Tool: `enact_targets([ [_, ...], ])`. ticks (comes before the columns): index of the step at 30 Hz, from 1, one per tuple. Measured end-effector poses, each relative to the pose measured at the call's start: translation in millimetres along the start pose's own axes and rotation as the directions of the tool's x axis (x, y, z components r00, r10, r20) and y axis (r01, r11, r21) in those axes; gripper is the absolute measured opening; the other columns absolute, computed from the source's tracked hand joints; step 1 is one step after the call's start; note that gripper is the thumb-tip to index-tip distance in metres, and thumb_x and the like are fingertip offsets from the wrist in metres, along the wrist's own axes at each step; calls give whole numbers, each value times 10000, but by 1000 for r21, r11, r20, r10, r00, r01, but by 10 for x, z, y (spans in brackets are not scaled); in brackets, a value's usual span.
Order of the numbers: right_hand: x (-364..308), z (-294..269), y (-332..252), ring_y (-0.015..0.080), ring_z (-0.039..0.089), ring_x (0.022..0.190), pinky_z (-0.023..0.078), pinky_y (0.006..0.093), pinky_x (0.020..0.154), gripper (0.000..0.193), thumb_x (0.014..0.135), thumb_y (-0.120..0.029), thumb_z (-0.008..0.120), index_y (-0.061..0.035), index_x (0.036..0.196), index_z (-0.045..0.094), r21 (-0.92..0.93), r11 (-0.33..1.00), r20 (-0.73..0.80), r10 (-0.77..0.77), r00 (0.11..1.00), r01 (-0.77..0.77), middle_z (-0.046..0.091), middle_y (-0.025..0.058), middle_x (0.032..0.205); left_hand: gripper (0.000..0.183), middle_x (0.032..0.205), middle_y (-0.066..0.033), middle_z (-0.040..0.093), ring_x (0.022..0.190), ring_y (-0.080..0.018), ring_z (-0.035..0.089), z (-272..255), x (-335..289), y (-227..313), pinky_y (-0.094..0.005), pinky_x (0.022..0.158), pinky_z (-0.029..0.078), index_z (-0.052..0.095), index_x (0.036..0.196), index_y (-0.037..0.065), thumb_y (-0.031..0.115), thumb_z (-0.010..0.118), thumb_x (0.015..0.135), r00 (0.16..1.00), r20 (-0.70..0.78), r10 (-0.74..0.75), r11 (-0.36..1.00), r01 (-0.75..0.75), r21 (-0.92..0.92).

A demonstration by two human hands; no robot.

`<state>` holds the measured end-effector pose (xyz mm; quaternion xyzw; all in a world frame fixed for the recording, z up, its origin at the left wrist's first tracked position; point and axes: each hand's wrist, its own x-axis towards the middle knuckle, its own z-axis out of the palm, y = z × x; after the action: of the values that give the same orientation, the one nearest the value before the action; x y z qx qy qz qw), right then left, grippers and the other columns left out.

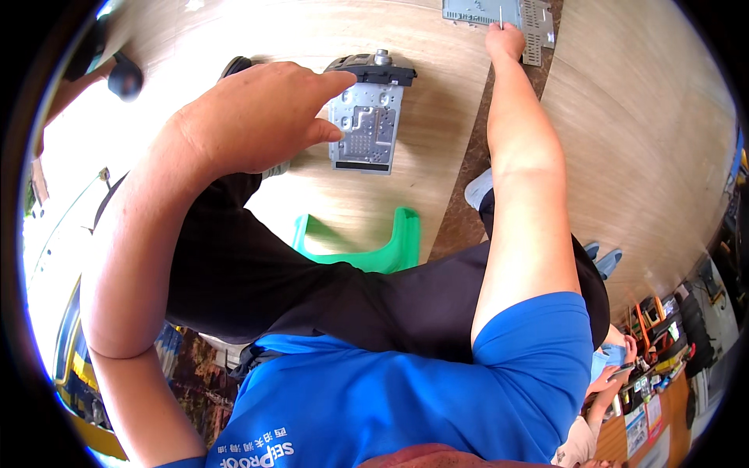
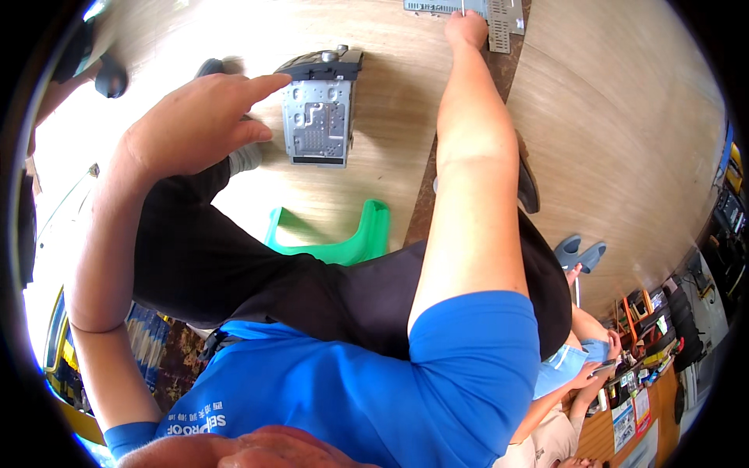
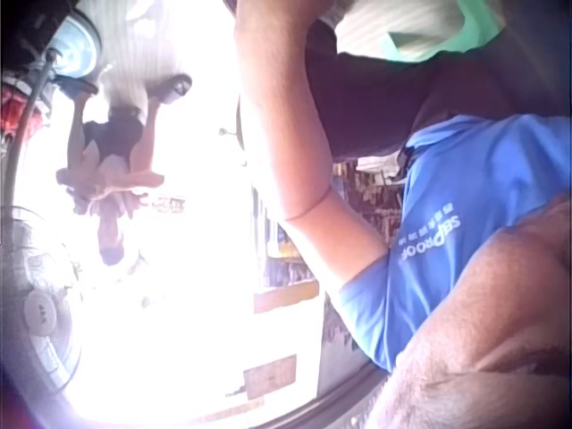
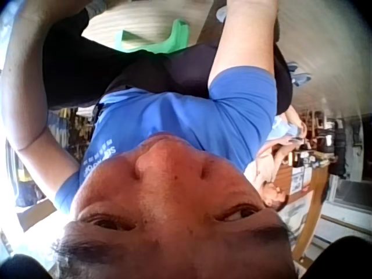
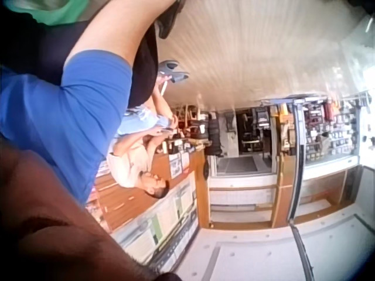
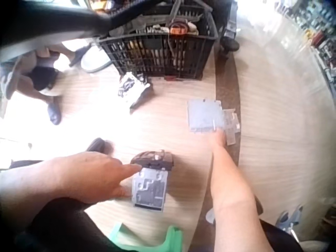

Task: The person disassembles a car stereo unit by hand and with a screwdriver, removing a metal cover and inspecting the interior parts.

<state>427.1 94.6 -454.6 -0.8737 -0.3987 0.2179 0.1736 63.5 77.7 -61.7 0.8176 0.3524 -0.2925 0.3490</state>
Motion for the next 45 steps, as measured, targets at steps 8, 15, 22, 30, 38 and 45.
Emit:
enact_targets([
  [8,-195,-153,-424,344,689,966,509,407,889,299,885,-315,677,-57,1021,742,69,998,35,12,999,-14,730,190,998,443,938,-212,695,954,-392,656,73,-73,-42,-481,831,516,541,1266,8,226,673,903,988,-118,98,995,-100,-12],
  [15,200,-36,-180,320,699,927,522,395,852,258,868,-314,703,-97,1001,751,18,998,-11,-59,998,59,738,157,965,546,961,-200,677,935,-388,644,20,-93,93,-469,819,505,500,1367,49,188,691,875,989,-55,138,990,-139,-17],
  [22,277,66,-229,310,700,894,525,392,837,232,860,-300,712,-110,987,754,17,995,-1,-103,995,103,741,141,941,536,961,-198,687,931,-390,650,2,-131,5,-470,817,509,503,1353,33,176,694,873,990,-34,134,990,-136,-33],
  [30,56,-20,-470,294,702,880,523,389,836,235,859,-298,714,-98,978,753,-15,993,48,-115,992,116,744,134,926,540,1020,-198,687,995,-375,648,6,-123,-92,-460,866,509,493,1365,41,187,690,883,999,-12,50,998,-50,-49],
  [38,-1,-2,-447,262,701,835,527,368,799,222,846,-286,741,-89,948,752,71,992,58,-113,992,109,744,128,894,548,1019,-190,685,1010,-371,645,8,-99,-72,-458,881,503,484,1375,47,200,686,890,999,19,27,999,-26,-29],
  [45,142,65,-236,241,693,817,524,360,791,220,845,-277,748,-88,957,748,76,985,84,-160,984,153,746,112,893,549,1022,-195,682,1011,-376,640,1,-38,-10,-464,885,498,480,1382,50,207,679,895,997,-10,76,997,-76,-22],
])
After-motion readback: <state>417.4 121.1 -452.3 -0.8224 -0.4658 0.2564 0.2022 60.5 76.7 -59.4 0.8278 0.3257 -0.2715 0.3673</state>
